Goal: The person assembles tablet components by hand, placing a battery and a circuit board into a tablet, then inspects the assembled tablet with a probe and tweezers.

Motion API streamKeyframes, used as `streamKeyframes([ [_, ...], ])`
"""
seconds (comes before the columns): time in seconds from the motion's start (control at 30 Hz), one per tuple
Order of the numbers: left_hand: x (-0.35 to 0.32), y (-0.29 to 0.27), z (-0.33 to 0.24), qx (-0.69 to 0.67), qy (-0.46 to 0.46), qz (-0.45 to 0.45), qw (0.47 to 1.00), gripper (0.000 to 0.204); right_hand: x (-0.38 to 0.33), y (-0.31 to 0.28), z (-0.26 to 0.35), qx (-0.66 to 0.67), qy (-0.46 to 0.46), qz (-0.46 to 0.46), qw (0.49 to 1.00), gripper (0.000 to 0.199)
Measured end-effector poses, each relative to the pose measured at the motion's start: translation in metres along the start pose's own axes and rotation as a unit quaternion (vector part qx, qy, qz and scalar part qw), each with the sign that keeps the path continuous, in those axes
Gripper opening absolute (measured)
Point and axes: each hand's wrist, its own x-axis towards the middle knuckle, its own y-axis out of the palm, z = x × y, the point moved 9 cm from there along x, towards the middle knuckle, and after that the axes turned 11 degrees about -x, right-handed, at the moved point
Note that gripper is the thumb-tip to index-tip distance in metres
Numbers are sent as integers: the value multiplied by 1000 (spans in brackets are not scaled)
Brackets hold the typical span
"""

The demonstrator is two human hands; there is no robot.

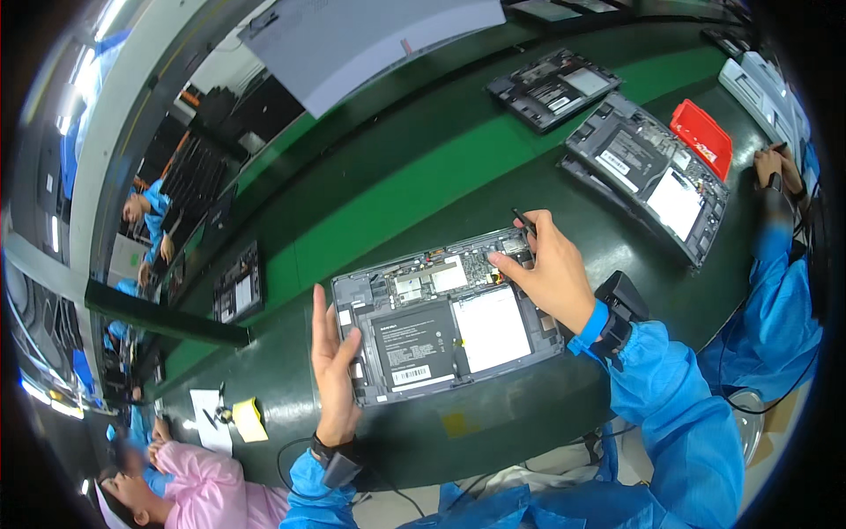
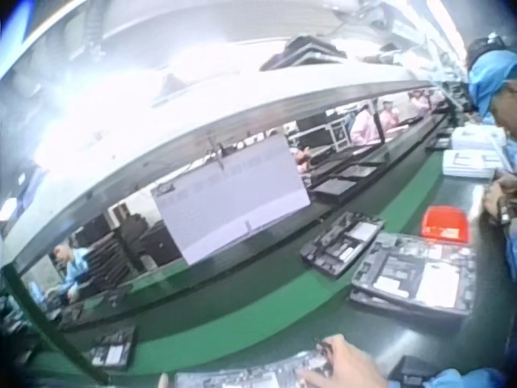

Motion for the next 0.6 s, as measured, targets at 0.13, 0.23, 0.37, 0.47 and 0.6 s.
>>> streamKeyframes([
  [0.13, 77, -4, -2, -26, 19, 11, 999, 75, 3, -23, -1, 26, 15, -46, 998, 45],
  [0.23, 176, -40, 14, 48, 44, -28, 997, 68, 3, -31, 4, 65, -1, -51, 997, 39],
  [0.37, 320, -107, 9, 502, 256, -83, 822, 53, 4, -33, 17, 98, -14, -43, 994, 35],
  [0.47, 340, 45, 35, 176, 118, 46, 976, 43, 5, -41, 8, 70, -26, -81, 994, 30],
  [0.6, 288, 230, 144, -121, -409, 127, 896, 70, 3, -45, 16, 65, -65, -106, 990, 26],
])
